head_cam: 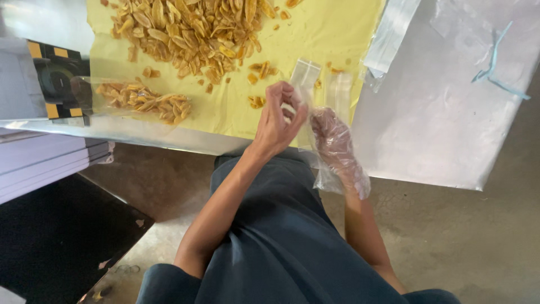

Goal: The person scoops dried banana chips from a large pile on a yellow sheet into small clear plastic bags. They then place the filled bags onto a digital scale to weigh them before moving them aside.

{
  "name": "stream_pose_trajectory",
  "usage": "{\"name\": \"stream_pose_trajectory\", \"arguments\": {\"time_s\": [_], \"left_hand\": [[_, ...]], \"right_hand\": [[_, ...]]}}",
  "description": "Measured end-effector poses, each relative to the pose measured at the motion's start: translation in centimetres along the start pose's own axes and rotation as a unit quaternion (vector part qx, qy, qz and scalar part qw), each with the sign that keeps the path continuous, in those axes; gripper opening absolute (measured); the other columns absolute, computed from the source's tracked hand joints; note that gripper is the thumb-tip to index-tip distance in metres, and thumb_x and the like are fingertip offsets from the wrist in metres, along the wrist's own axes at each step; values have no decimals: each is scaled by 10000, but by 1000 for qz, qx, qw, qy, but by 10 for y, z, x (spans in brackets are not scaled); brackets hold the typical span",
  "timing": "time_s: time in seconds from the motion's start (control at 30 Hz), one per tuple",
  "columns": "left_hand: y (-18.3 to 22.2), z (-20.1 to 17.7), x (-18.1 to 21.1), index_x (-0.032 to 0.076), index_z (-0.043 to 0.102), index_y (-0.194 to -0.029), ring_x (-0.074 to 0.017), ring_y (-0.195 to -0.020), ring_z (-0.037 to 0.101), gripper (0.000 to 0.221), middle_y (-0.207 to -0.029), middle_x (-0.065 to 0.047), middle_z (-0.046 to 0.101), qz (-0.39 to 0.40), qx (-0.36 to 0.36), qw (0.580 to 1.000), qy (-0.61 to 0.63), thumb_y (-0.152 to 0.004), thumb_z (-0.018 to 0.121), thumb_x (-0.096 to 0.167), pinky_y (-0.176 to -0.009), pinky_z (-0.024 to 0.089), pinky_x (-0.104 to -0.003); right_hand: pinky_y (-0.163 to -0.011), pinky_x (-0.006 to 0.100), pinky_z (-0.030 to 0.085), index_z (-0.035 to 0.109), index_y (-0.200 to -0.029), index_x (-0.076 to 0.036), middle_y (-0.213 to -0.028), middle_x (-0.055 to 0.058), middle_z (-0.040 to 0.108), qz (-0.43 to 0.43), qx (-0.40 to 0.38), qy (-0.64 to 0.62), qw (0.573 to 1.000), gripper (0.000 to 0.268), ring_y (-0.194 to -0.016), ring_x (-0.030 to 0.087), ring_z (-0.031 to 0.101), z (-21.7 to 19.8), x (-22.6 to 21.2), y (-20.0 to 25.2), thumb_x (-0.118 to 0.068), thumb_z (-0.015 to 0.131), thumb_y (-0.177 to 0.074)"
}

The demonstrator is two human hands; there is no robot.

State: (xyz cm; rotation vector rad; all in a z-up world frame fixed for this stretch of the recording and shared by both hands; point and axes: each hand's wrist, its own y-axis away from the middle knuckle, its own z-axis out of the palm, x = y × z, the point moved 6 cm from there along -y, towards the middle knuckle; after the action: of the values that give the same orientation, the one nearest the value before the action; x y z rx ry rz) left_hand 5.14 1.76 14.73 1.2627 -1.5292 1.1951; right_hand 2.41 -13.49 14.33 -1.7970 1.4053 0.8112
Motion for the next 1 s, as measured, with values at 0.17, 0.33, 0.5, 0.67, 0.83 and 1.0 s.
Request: {"name": "stream_pose_trajectory", "arguments": {"time_s": [0.17,0.33,0.5,0.67,0.83,1.0], "left_hand": [[-2,6,20,76,495,-1265,-229,-845,714,309,-975,-98,682,-28,-155,986,-44,-1016,674,40,-731,577,-352],[-7,0,51,72,537,-1213,-240,-862,714,242,-1201,-115,695,-2,-191,982,-2,-999,633,14,-738,600,-334],[-9,-4,54,73,562,-1239,-236,-717,668,316,-837,-119,667,-117,-236,964,-42,-943,671,57,-670,530,-371],[-8,-6,59,74,623,-1122,-208,-702,667,194,-1019,-110,699,-59,-227,969,-79,-931,614,39,-648,534,-357],[-10,-4,22,49,664,-1122,-191,-690,684,116,-1001,-108,687,-200,-197,960,-2,-1049,597,110,-655,560,-324],[-14,-4,14,39,724,-1130,-247,-722,700,256,-1047,-125,653,-125,-82,985,-84,-892,665,-31,-657,562,-335]], "right_hand": [[-675,406,497,622,-1044,-49,-896,140,630,90,8,-51,995,23,-765,298,621,-17,-4,-2,-45,642,-1033],[-724,392,519,658,-1018,-29,-905,123,635,49,55,-37,997,7,-805,288,645,-28,-7,-1,-31,657,-1011],[-820,395,558,658,-1066,-33,-1013,129,682,-18,105,-7,994,51,-935,319,690,-25,-8,2,-18,640,-1021],[-832,397,565,657,-1067,-46,-1017,125,683,-29,107,-10,994,55,-950,321,699,-21,-7,11,-25,661,-1016],[-813,397,571,686,-1087,-71,-1053,122,702,-45,99,50,993,168,-975,324,710,-19,-5,15,10,703,-942],[-868,400,563,654,-1128,-86,-1127,113,682,-69,85,117,987,228,-1033,330,679,-16,-9,-3,-7,739,-931]]}}
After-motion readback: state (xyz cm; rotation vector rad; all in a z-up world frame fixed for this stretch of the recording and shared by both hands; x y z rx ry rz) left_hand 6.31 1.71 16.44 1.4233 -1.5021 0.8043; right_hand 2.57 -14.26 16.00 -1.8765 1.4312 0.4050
